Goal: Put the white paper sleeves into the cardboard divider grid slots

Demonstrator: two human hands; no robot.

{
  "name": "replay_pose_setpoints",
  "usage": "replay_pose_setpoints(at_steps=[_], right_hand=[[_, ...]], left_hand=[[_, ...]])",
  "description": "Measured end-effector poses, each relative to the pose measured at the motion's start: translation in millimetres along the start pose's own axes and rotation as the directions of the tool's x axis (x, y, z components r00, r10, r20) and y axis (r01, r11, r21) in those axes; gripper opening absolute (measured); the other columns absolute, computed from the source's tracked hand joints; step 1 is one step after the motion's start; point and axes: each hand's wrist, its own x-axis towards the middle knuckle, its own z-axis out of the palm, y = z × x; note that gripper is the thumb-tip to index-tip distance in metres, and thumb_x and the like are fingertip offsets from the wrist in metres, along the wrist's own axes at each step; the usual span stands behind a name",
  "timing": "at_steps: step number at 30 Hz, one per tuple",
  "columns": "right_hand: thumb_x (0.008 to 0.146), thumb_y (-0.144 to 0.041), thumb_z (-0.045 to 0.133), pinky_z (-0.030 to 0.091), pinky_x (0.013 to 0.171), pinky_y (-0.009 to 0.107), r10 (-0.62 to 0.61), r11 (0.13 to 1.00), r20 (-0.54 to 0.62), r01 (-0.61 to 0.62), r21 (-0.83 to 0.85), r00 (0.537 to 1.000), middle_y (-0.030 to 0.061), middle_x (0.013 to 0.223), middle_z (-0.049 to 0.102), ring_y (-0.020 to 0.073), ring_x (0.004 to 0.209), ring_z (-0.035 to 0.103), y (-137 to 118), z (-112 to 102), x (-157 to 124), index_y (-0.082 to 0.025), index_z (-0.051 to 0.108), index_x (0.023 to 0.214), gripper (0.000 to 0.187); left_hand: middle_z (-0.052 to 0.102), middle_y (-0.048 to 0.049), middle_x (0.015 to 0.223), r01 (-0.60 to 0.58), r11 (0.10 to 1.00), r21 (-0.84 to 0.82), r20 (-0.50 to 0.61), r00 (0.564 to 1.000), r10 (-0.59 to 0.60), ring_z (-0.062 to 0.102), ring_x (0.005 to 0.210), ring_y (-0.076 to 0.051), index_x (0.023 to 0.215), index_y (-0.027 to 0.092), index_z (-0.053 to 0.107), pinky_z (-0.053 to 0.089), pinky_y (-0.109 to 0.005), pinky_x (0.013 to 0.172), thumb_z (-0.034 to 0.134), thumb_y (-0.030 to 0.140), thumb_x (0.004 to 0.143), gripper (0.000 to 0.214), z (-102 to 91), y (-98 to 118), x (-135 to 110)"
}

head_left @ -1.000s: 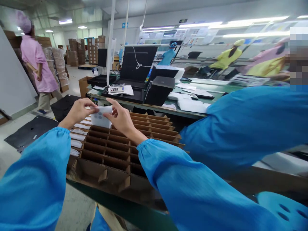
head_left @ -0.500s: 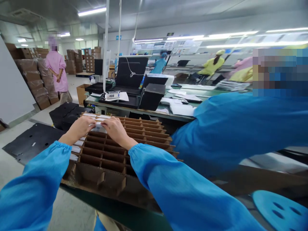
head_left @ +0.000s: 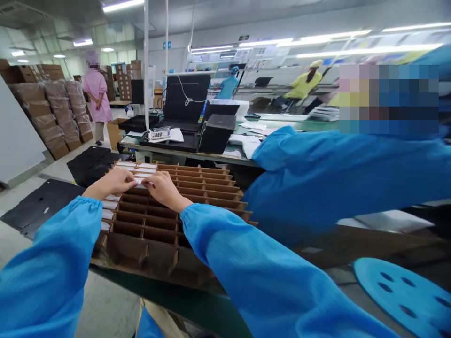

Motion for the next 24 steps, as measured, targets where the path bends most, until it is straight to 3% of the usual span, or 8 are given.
replay_pose_setpoints(at_steps=[5,8,12,17,24], right_hand=[[0.094,-0.032,0.047,0.021,0.108,0.046,-0.083,0.989,0.018,0.085,-0.124,0.996,0.0102,0.088,0.071,0.0226,0.108,0.056,-7.2,-7.8,-10.6,-0.018,0.074,0.091,0.03],[0.094,-0.03,0.044,0.016,0.111,0.046,-0.08,0.98,0.06,0.09,-0.177,0.995,0.0093,0.085,0.071,0.0209,0.102,0.057,-10.6,-10.8,-11.3,-0.017,0.074,0.085,0.033],[0.093,-0.029,0.044,0.008,0.113,0.049,-0.076,0.975,0.068,0.088,-0.203,0.995,0.0077,0.085,0.071,0.0208,0.1,0.058,-10.5,-9.1,-10.0,-0.019,0.073,0.086,0.032],[0.091,-0.027,0.043,0.003,0.114,0.05,-0.103,0.97,0.058,0.113,-0.213,0.993,0.0074,0.084,0.072,0.0211,0.097,0.059,-10.3,-6.9,-10.4,-0.019,0.073,0.087,0.031],[0.088,-0.025,0.044,0.002,0.115,0.05,-0.088,0.98,0.075,0.1,-0.175,0.993,0.0071,0.085,0.071,0.0201,0.097,0.061,-9.8,-8.1,-10.6,-0.019,0.074,0.092,0.03]], left_hand=[[0.069,-0.0112,0.096,-0.033,0.995,0.095,-0.014,0.999,0.034,0.061,0.091,-0.022,0.093,0.015,0.07,0.043,-0.031,0.083,0.032,0.039,0.091,0.045,0.0,15.6,-12.7],[0.068,-0.0126,0.09,-0.031,0.977,0.212,0.056,0.998,0.02,0.061,0.088,-0.023,0.082,0.013,0.068,0.043,-0.034,0.087,0.026,0.031,0.091,0.047,-1.3,24.5,-13.5],[0.067,-0.0118,0.097,-0.037,0.978,0.204,0.075,0.997,0.022,0.06,0.096,-0.024,0.088,0.014,0.068,0.043,-0.036,0.093,0.03,0.027,0.088,0.041,0.0,24.8,-10.6],[0.062,-0.0105,0.113,-0.034,0.984,0.175,0.01,0.999,0.033,0.056,0.107,-0.022,0.097,0.014,0.067,0.039,-0.036,0.102,0.03,0.027,0.087,0.041,6.1,19.6,-13.6],[0.068,-0.0112,0.104,-0.043,0.981,0.19,0.019,0.999,0.041,0.058,0.103,-0.025,0.096,0.012,0.064,0.036,-0.041,0.104,0.033,0.025,0.086,0.035,8.4,26.1,-13.9]])
